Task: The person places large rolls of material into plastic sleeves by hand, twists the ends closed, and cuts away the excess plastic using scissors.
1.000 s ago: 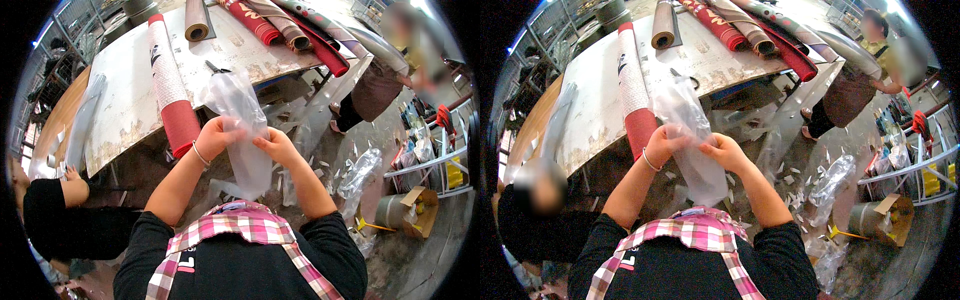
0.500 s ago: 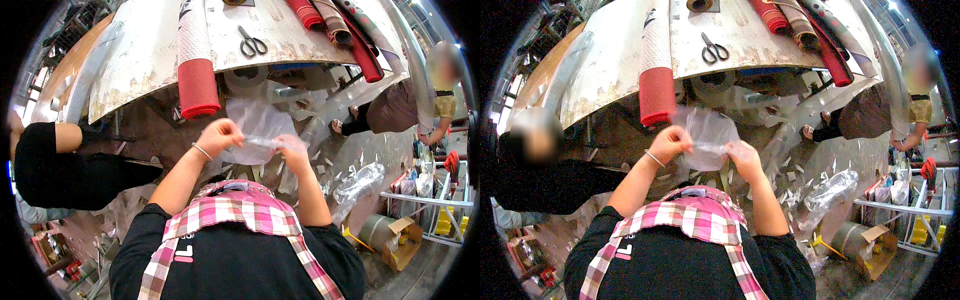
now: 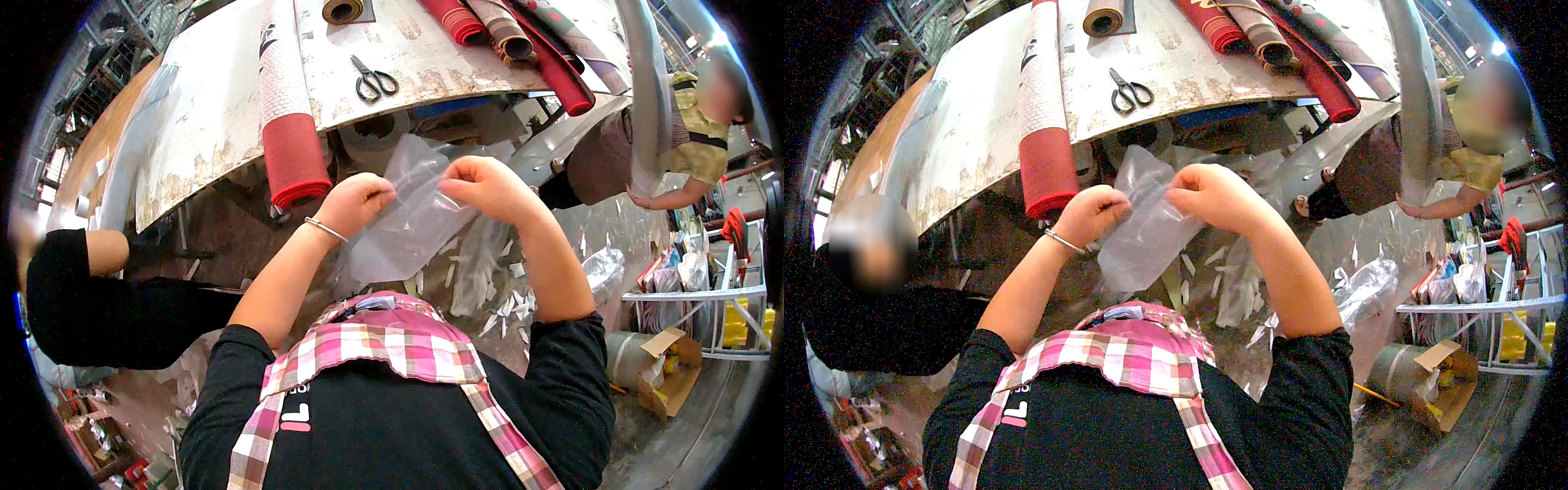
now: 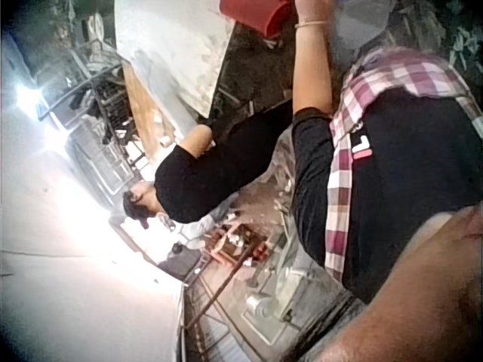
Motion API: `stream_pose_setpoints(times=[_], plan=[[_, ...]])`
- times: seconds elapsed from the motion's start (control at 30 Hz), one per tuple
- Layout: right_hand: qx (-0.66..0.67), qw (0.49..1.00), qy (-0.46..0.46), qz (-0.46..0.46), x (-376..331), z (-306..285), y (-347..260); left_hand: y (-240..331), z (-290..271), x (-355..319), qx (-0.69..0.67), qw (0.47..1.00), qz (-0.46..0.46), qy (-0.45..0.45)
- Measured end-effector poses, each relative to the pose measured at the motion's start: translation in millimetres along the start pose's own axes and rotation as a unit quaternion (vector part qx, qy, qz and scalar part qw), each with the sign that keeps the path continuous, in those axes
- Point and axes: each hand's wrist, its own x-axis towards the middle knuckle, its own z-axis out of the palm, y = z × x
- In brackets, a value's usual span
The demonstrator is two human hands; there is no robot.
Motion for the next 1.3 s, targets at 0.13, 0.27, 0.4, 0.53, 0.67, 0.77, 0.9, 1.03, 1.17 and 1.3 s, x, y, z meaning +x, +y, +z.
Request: stream_pose_setpoints(times=[0.13,0.27,0.4,0.53,0.67,0.77,0.9,1.03,1.17,1.3], plan=[[0.187,0.982,0.004,0.020,0,15,21,-21,1,8,0.054,0.994,0.011,0.095],[0.269,0.959,0.085,0.023,9,38,41,-21,23,-17,-0.217,0.976,-0.006,0.009],[0.478,0.872,0.087,0.058,16,70,51,15,31,-32,-0.185,0.961,-0.173,-0.114],[0.390,0.896,0.205,0.049,18,61,81,7,4,-35,-0.149,0.980,-0.127,0.038],[-0.171,0.857,0.388,-0.291,9,72,55,0,-11,-37,-0.059,0.994,-0.087,-0.028],[-0.332,0.883,0.113,-0.311,-6,61,19,9,-23,-37,-0.123,0.977,-0.159,-0.064],[-0.319,0.916,0.021,-0.242,5,63,33,-3,-32,-46,-0.180,0.958,-0.200,-0.094],[-0.262,0.945,-0.002,-0.196,8,69,22,-8,-35,-48,-0.248,0.936,-0.235,-0.087],[-0.169,0.981,-0.073,-0.054,16,81,6,0,-40,-48,-0.111,0.967,-0.210,-0.093],[0.054,0.985,-0.165,-0.018,31,92,37,-15,-33,-56,0.057,0.988,-0.140,0.001]])
